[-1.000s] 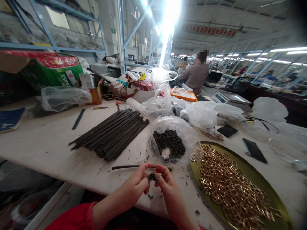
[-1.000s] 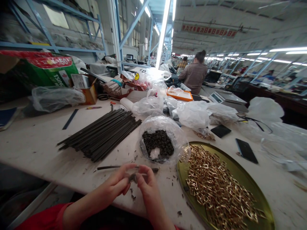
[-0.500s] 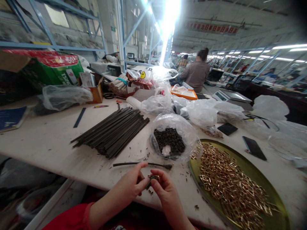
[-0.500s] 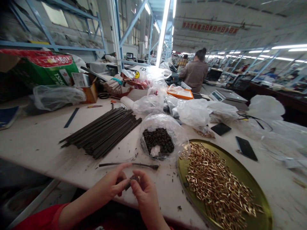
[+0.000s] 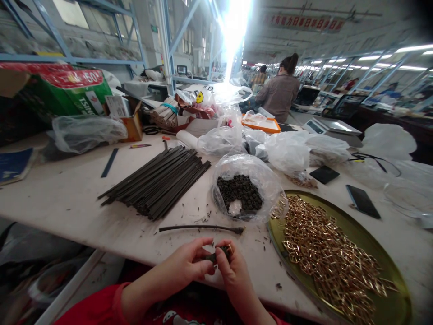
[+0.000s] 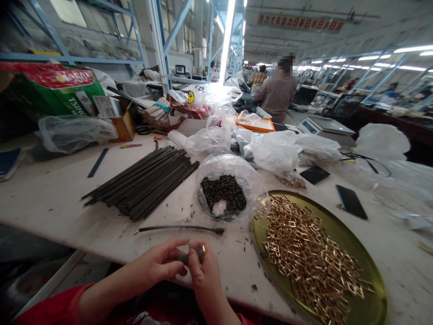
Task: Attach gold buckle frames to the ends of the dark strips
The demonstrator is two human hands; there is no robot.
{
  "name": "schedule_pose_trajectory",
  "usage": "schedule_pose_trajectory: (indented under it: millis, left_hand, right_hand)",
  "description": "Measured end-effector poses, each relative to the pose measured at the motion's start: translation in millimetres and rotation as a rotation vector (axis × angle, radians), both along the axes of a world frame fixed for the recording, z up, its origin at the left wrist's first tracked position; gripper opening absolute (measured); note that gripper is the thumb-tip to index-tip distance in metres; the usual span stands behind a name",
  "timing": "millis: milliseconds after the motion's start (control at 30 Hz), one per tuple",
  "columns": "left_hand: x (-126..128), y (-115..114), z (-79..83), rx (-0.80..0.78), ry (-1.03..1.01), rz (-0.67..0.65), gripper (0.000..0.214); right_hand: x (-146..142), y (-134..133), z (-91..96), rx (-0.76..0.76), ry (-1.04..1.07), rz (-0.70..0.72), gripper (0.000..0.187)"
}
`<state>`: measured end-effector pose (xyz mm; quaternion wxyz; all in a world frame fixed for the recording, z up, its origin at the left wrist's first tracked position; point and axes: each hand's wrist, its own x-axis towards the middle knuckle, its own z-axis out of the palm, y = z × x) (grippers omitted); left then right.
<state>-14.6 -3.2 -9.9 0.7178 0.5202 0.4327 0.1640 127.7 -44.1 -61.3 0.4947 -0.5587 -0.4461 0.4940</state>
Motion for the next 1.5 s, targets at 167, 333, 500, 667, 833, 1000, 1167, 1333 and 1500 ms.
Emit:
schedule_pose_trajectory:
  millis: [167,333,500,667,833,1000,1167,1333,1500]
  left_hand:
    - [-8.8,0.7,-7.9,-0.081,-0.043,0.023,0.053]
    - [-4.8,-2.4,-6.7,-0.049,-0.032,0.012,0.048]
    - [-5.6,-5.5,3.1,-0.055,-0.076,-0.038,0.047]
    - [-4.5,-6.6,-1.7,-0.058,-0.072,-0.002,0.049]
    - [-6.3,-5.0,-3.9,-0.02,0.049,-0.039,0.047]
    - [-3.1,2.5,15.2,0.209,0.25,-0.204,0.032]
    - [13.5,29.8,20.5,0.709,0.484,-0.255,0.03]
    - [32.2,54.3,-1.7,0.946,0.678,-0.201,0.012]
    - [23.1,93.2,-7.9,1.059,0.833,-0.154,0.022]
  right_hand:
    - [-2.5,-1.3,-0.8,0.048,-0.091,-0.005,0.024]
    - [-7.2,-9.6,-3.8,0.101,-0.237,0.014,0.023]
    - [-8.0,-14.5,-4.3,0.14,-0.39,0.016,0.023]
    - [-14.0,-12.3,-5.8,0.143,-0.388,-0.031,0.024]
    - [-17.3,-16.7,-3.3,0.126,-0.255,-0.065,0.032]
    - [-14.4,-12.3,1.4,0.072,-0.149,-0.143,0.045]
    - [21.4,16.5,5.0,0.2,-0.351,-0.099,0.035]
    - [62.8,47.1,-8.2,0.414,-0.936,-0.154,0.025]
    - [64.9,53.4,-24.6,0.5,-1.232,-0.071,0.02]
